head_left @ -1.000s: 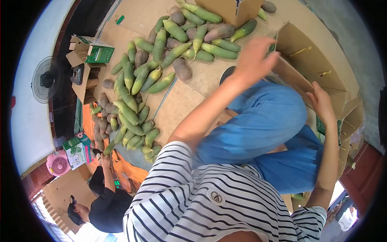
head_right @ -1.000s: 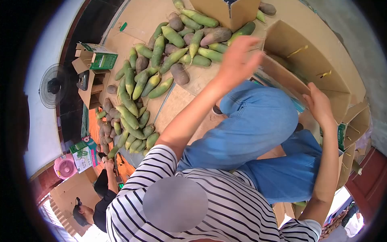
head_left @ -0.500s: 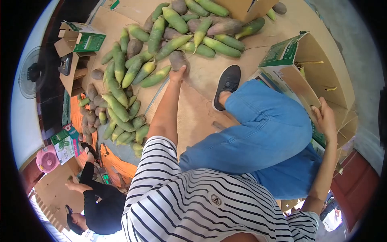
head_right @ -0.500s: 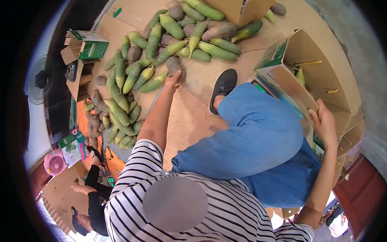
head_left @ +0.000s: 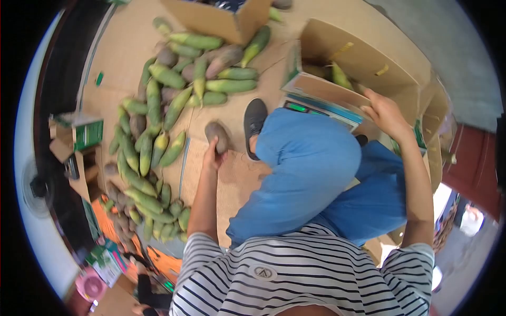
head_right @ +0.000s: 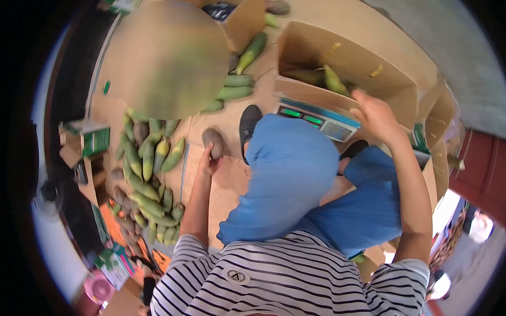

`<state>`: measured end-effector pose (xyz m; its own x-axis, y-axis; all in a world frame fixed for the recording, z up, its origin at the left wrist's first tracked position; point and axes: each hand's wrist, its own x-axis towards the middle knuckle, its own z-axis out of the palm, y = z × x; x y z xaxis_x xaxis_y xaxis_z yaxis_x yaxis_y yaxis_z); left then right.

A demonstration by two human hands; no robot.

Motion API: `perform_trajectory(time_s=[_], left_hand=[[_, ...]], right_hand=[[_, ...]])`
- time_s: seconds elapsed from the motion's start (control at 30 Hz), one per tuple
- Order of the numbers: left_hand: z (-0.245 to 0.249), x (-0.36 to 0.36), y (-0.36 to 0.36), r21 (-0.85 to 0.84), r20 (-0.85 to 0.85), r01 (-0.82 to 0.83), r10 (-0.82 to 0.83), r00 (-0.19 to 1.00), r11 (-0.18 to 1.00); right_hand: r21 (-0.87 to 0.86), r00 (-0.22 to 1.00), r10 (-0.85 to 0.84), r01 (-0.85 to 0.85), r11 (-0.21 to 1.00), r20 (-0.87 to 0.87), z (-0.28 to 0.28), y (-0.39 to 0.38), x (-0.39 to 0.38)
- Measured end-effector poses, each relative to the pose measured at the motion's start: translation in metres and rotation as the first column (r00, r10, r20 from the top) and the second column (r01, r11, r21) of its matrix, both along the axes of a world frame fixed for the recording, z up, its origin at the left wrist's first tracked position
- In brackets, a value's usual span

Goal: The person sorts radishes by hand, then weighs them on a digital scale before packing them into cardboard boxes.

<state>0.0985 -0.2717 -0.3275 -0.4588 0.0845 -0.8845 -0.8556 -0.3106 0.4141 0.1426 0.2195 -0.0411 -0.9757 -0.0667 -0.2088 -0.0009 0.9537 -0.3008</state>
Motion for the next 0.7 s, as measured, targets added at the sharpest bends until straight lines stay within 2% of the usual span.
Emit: perform_trajectory(time_s=[0.03, 0.07, 0.2, 0.27, 0.3, 0.33, 0.4, 0.47, 0.53, 0.57, 0.6, 0.63, 0.67, 0.7], left_hand=[[-0.003, 0.013, 0.005, -0.031, 0.049, -0.018, 0.019, 0.999, 0.999], [0.014, 0.020, 0.012, 0.026, 0.046, 0.048, -0.049, 0.998, 0.999], [0.097, 0.007, 0.053, -0.015, -0.286, 0.136, -0.134, 0.949, 0.991], [0.155, -0.018, 0.085, -0.083, -0.569, 0.189, -0.202, 0.797, 0.979], [0.193, -0.030, 0.110, -0.111, -0.736, 0.191, -0.210, 0.643, 0.975], [0.230, -0.041, 0.128, -0.217, -0.804, 0.235, -0.310, 0.507, 0.948], [0.286, -0.055, 0.169, -0.273, -0.904, 0.219, -0.327, 0.276, 0.937], [0.311, -0.072, 0.203, -0.445, -0.895, 0.168, -0.445, -0.038, 0.880], [0.320, -0.085, 0.232, -0.626, -0.758, 0.053, -0.591, -0.276, 0.778], [0.318, -0.091, 0.246, -0.660, -0.673, -0.056, -0.623, -0.398, 0.749], [0.301, -0.099, 0.253, -0.725, -0.581, -0.090, -0.676, -0.454, 0.683], [0.287, -0.101, 0.253, -0.777, -0.534, -0.080, -0.722, -0.440, 0.624], [0.262, -0.096, 0.239, -0.712, -0.575, -0.203, -0.724, -0.380, 0.672], [0.257, -0.088, 0.226, -0.679, -0.614, -0.260, -0.725, -0.311, 0.687]], right_hand=[[0.017, 0.999, -0.021, 0.020, 1.000, 0.028, 0.002, -0.001, 0.000], [0.028, 0.998, -0.038, 0.036, 0.999, 0.057, 0.004, -0.003, -0.001], [0.028, 0.998, -0.048, 0.047, 0.998, 0.034, 0.005, -0.005, 0.001], [0.024, 0.998, -0.058, 0.057, 0.998, 0.037, 0.005, -0.005, 0.002], [0.023, 0.998, -0.058, 0.057, 0.998, 0.038, 0.005, -0.004, 0.002], [0.025, 0.997, -0.060, 0.059, 0.998, 0.041, 0.005, -0.003, 0.003], [0.027, 0.998, -0.050, 0.048, 0.998, 0.046, 0.004, -0.003, 0.003], [0.017, 0.999, -0.026, 0.026, 1.000, 0.023, -0.001, 0.000, 0.005], [0.036, 1.000, -0.015, 0.015, 0.999, 0.006, -0.008, 0.006, 0.009], [0.056, 1.000, -0.011, 0.012, 0.998, -0.007, -0.012, 0.010, 0.012], [0.066, 1.000, 0.008, -0.006, 0.998, -0.023, -0.016, 0.009, 0.011], [0.104, 0.994, -0.049, 0.038, 0.994, 0.103, -0.005, 0.003, 0.006], [-0.005, 0.998, 0.029, -0.029, 1.000, -0.064, -0.016, 0.010, 0.008], [0.010, 0.998, 0.019, -0.018, 1.000, -0.065, -0.009, 0.004, 0.005]])
